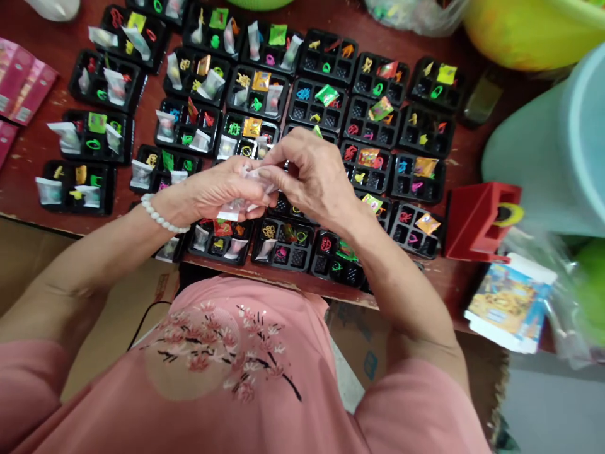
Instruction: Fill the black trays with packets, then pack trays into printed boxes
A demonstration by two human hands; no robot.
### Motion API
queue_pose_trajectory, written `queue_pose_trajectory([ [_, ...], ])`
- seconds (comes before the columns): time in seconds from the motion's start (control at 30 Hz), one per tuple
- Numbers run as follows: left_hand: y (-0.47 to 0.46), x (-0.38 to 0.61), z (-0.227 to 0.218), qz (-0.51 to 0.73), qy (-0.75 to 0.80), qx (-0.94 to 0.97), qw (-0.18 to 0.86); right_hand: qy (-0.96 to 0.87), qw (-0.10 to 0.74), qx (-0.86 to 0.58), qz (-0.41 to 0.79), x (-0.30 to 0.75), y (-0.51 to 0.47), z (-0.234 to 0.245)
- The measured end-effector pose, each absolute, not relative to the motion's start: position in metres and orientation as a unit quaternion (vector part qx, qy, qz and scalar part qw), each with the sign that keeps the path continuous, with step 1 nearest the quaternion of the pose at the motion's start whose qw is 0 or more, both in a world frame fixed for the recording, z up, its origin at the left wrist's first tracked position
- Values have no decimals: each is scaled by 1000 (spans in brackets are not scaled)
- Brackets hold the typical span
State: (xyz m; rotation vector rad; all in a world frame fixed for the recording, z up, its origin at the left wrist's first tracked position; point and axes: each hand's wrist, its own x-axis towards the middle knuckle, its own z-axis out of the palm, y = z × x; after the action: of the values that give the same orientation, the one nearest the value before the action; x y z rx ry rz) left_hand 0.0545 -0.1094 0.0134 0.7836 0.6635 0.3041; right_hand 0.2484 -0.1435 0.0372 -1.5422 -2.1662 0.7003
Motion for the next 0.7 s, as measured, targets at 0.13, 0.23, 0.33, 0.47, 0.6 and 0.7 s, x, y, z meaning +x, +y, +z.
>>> queue_pose_trajectory([
  [0.13,-111,57,18,124,321,365,865,-703,254,-596,293,269,-157,47],
  [0.23,-107,52,15,126,332,325,877,-678,285,-595,324,291,-184,53],
  [0.33,-100,50,11,128,351,236,897,-722,205,-535,387,302,-215,47],
  [0.47,-97,59,12,149,373,157,902,-780,119,-505,350,297,-243,21],
  [0.6,-103,71,11,182,379,140,897,-789,134,-522,293,287,-251,4],
  [0.7,-107,80,8,186,385,137,893,-779,224,-532,246,279,-249,7],
])
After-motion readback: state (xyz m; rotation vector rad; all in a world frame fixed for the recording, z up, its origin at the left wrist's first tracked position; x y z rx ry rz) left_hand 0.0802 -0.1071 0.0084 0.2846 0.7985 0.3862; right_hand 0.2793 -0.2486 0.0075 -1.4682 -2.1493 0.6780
